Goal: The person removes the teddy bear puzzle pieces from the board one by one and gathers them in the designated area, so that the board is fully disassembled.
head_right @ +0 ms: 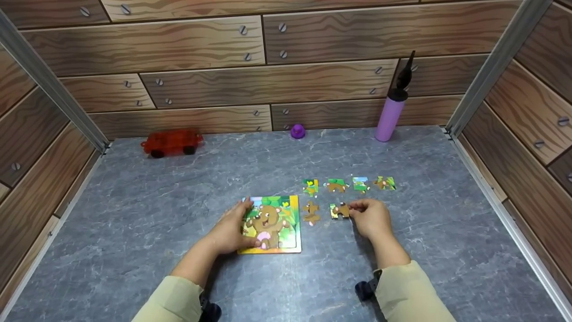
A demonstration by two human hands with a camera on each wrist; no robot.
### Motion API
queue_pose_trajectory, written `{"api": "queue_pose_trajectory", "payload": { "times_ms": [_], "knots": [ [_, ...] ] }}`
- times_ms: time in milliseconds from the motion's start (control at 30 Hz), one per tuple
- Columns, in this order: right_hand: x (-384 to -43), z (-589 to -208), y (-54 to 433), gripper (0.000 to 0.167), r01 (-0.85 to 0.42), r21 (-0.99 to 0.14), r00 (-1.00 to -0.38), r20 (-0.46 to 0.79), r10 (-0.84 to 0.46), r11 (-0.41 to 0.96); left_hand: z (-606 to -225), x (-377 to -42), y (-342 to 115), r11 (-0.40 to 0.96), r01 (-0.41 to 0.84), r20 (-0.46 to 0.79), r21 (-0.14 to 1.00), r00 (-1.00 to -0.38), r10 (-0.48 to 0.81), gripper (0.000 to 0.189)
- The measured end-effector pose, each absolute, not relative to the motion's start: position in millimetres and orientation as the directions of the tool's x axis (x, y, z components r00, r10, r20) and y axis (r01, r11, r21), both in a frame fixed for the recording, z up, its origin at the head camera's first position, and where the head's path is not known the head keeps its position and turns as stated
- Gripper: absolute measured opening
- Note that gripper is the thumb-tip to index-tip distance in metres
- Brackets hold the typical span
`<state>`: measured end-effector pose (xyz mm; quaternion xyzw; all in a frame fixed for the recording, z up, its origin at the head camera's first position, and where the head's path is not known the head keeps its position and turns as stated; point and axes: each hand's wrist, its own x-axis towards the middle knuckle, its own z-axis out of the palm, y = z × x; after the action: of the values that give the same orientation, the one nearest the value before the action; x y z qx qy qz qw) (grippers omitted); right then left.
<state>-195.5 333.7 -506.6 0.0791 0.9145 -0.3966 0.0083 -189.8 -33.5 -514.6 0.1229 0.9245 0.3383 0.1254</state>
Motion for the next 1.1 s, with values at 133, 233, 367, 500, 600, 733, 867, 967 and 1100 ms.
{"api": "queue_pose_trajectory", "payload": {
  "times_ms": [133, 233, 367, 500, 600, 733, 867, 967, 1100],
  "knots": [
    [-196.9, -506.1, 332.7, 0.024, 0.157, -0.708, -0.987, -0.08, 0.142, 0.688, -514.4, -190.3, -32.8, 0.748, 0.133, -0.162, 0.651, -0.938, 0.308, 0.108],
    [-197.1, -506.0, 333.2, 0.025, 0.158, -0.705, -0.987, -0.082, 0.141, 0.692, -513.9, -190.5, -32.7, 0.744, 0.132, -0.161, 0.655, -0.938, 0.308, 0.108],
    [-197.1, -506.3, 333.9, 0.029, 0.163, -0.711, -0.986, -0.087, 0.144, 0.684, -513.4, -190.2, -33.2, 0.739, 0.137, -0.158, 0.659, -0.936, 0.315, 0.108],
    [-196.4, -506.5, 333.6, 0.03, 0.158, -0.715, -0.986, -0.081, 0.145, 0.681, -514.1, -190.1, -33.8, 0.739, 0.146, -0.152, 0.657, -0.935, 0.32, 0.109],
    [-195.0, -505.6, 331.7, 0.03, 0.16, -0.72, -0.986, -0.079, 0.149, 0.675, -514.4, -190.1, -34.0, 0.739, 0.15, -0.149, 0.656, -0.935, 0.322, 0.109],
    [-192.3, -502.5, 325.4, 0.032, 0.159, -0.731, -0.985, -0.073, 0.156, 0.663, -514.1, -190.0, -33.8, 0.737, 0.152, -0.143, 0.658, -0.936, 0.322, 0.108],
    [-188.9, -497.4, 316.5, 0.035, 0.138, -0.751, -0.988, -0.058, 0.143, 0.646, -514.0, -189.7, -33.8, 0.733, 0.156, -0.14, 0.662, -0.935, 0.326, 0.108],
    [-186.0, -494.7, 309.1, 0.035, 0.105, -0.756, -0.992, -0.034, 0.121, 0.646, -514.0, -189.3, -33.9, 0.725, 0.163, -0.131, 0.669, -0.934, 0.331, 0.107],
    [-182.0, -492.8, 297.0, 0.032, 0.047, -0.755, -0.995, 0.021, 0.095, 0.654, -513.8, -188.7, -34.3, 0.715, 0.171, -0.117, 0.678, -0.935, 0.334, 0.105]
  ]
}}
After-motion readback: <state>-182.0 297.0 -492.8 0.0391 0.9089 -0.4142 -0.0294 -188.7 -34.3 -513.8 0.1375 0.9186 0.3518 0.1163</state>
